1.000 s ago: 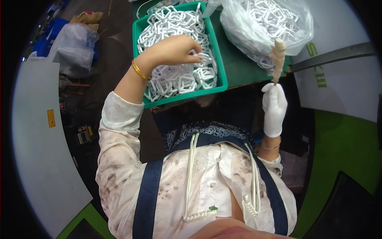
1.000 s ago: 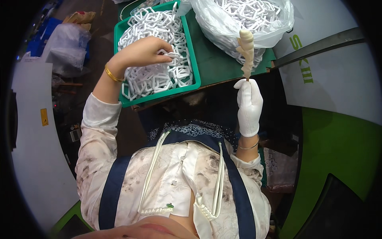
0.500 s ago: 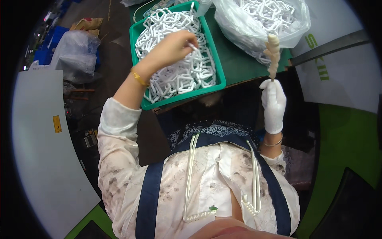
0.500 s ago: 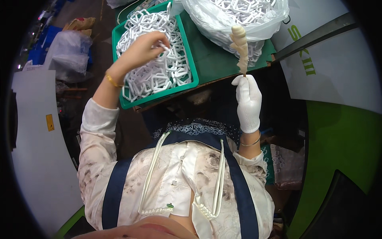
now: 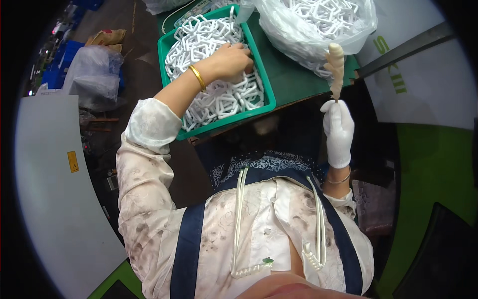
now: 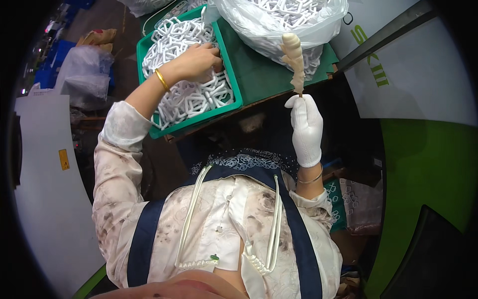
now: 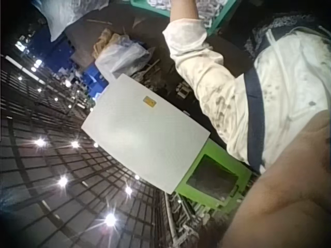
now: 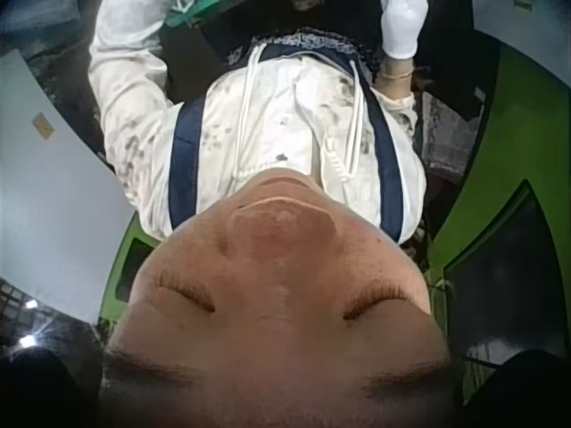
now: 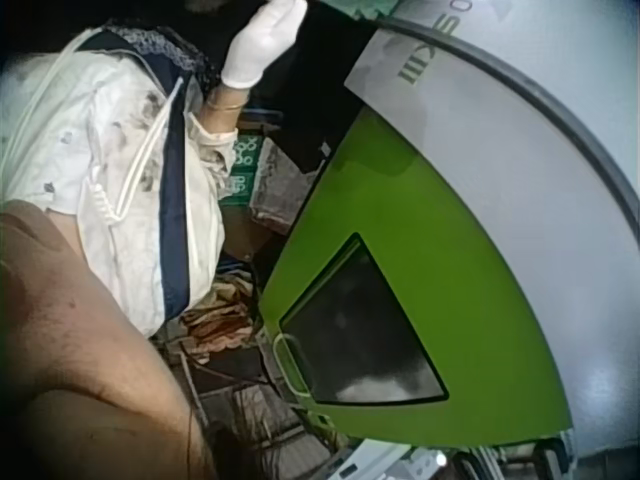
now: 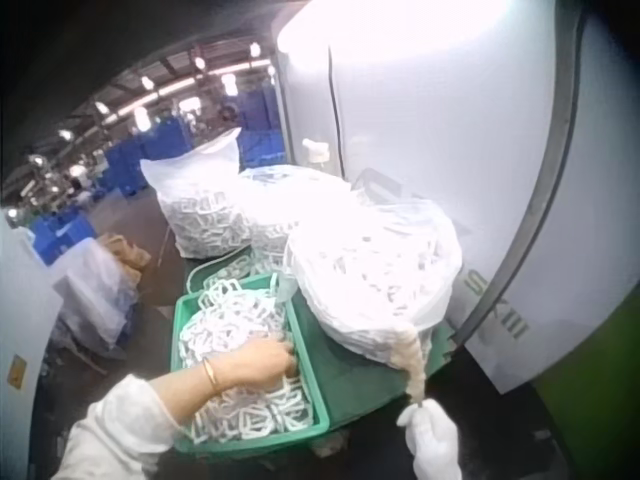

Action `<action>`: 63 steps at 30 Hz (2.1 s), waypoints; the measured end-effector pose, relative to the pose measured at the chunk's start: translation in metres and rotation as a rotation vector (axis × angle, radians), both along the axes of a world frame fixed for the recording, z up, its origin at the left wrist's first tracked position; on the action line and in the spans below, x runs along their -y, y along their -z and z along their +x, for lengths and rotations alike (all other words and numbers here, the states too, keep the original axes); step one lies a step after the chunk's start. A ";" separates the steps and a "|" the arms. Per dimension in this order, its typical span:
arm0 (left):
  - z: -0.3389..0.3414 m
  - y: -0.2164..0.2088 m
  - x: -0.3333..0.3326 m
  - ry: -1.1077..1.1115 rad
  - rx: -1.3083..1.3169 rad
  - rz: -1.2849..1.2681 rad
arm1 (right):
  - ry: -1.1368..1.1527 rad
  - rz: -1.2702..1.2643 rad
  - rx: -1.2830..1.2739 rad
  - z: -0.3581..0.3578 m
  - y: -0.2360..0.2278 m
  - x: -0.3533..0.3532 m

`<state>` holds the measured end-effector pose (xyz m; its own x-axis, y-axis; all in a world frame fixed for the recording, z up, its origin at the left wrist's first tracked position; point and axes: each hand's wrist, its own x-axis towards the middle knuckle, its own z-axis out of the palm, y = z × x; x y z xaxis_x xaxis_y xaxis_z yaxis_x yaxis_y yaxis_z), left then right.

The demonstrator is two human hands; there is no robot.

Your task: The person sprays liquid from a bottle onto a padded swab stick, then rubs plastic buckles with the swab stick and transfers them into a plastic bag.

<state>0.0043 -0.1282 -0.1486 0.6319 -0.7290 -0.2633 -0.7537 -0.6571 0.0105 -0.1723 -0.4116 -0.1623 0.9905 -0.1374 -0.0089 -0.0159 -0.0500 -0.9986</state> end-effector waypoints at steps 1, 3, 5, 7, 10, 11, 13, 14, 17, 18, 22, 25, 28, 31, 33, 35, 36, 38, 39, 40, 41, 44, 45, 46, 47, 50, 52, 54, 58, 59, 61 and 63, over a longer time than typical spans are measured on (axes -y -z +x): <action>0.002 0.000 -0.001 0.028 -0.034 0.009 | -0.008 0.004 -0.001 0.000 -0.001 0.000; 0.004 -0.002 -0.004 0.057 -0.068 0.018 | -0.010 0.003 0.002 0.001 0.000 0.001; 0.007 -0.005 -0.008 -0.071 -0.157 -0.118 | -0.014 0.000 0.004 0.001 0.000 0.001; 0.009 -0.008 -0.015 -0.215 -0.231 -0.356 | -0.001 -0.009 -0.007 0.001 0.001 0.002; 0.007 -0.015 -0.029 -0.342 -0.240 -0.720 | -0.009 -0.016 -0.014 0.003 0.001 0.002; 0.006 -0.018 -0.033 -0.394 -0.240 -0.737 | -0.012 -0.016 -0.015 0.003 0.001 0.002; -0.001 -0.034 -0.033 -0.488 -0.310 -0.650 | -0.017 -0.010 -0.010 0.005 0.002 0.000; -0.005 -0.030 -0.033 -0.489 -0.311 -0.651 | -0.018 -0.011 -0.011 0.006 0.003 -0.001; -0.022 -0.020 -0.026 -0.279 -0.126 -0.250 | -0.045 0.003 0.001 0.008 0.002 -0.006; -0.023 -0.014 -0.021 -0.283 -0.125 -0.253 | -0.050 0.004 0.001 0.009 0.001 -0.009; -0.024 0.002 -0.013 -0.089 0.153 -0.055 | -0.070 0.003 0.007 0.009 -0.002 -0.018; -0.020 -0.010 -0.014 -0.167 0.110 -0.306 | -0.112 -0.015 0.007 0.007 0.000 -0.017; -0.033 -0.025 -0.016 -0.516 -0.092 -0.762 | -0.154 -0.056 -0.004 0.008 0.003 -0.020; -0.054 -0.021 -0.013 -0.555 -0.167 -0.995 | -0.186 0.035 -0.014 0.012 0.004 -0.040; -0.070 -0.018 -0.006 -0.555 -0.079 -1.054 | -0.236 -0.090 0.067 0.017 -0.003 -0.057; -0.085 -0.014 0.010 -0.548 -0.078 -1.159 | -0.286 -0.143 0.086 0.019 -0.010 -0.074; -0.091 -0.011 0.015 -0.541 -0.072 -1.264 | -0.286 -0.203 0.161 0.021 -0.009 -0.084; -0.096 -0.006 0.021 -0.652 -0.203 -1.375 | -0.267 -0.173 0.145 0.022 -0.007 -0.091; -0.100 -0.007 0.024 -0.739 -0.325 -1.603 | -0.229 -0.138 0.122 0.022 -0.004 -0.091; -0.103 -0.008 0.028 -0.821 -0.455 -1.829 | -0.189 -0.105 0.099 0.022 -0.001 -0.088; -0.106 -0.005 0.030 -0.783 -0.545 -1.921 | -0.204 -0.034 0.003 0.024 -0.002 -0.084; -0.121 -0.004 0.044 -0.717 -1.032 -2.133 | -0.128 0.112 0.114 0.020 -0.026 -0.097; -0.125 -0.001 0.050 -0.679 -1.160 -2.183 | -0.128 0.195 0.154 0.022 -0.031 -0.102; -0.130 -0.001 0.053 -0.675 -1.168 -2.184 | -0.123 0.189 0.153 0.025 -0.030 -0.099; -0.134 -0.002 0.055 -0.768 -1.182 -2.119 | -0.186 0.090 0.121 0.030 -0.028 -0.092; -0.132 -0.005 0.050 -0.822 -0.975 -1.880 | -0.310 -0.002 -0.004 0.036 -0.036 -0.076; -0.126 -0.004 0.039 -0.494 -0.364 -1.396 | -0.448 -0.139 -0.022 0.034 -0.051 -0.070; -0.123 -0.011 0.037 -0.398 -0.288 -1.250 | -0.451 -0.107 -0.012 0.029 -0.051 -0.074; -0.119 -0.004 0.042 -0.804 -0.803 -1.645 | -0.251 -0.118 0.149 0.022 -0.033 -0.085; -0.117 0.008 0.039 -0.700 -1.156 -1.933 | -0.174 -0.167 0.141 0.023 -0.027 -0.085; -0.119 0.015 0.043 -0.533 -1.482 -2.176 | -0.059 -0.166 0.137 0.025 -0.024 -0.083; -0.118 0.017 0.049 -0.547 -1.550 -2.159 | -0.104 -0.028 0.100 0.023 -0.031 -0.082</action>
<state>-0.1134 -0.1772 -0.1657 0.9010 -0.4317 -0.0436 0.3991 0.7851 0.4736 -0.1495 -0.3301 -0.1310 0.9951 -0.0330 0.0934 0.0907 -0.0744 -0.9931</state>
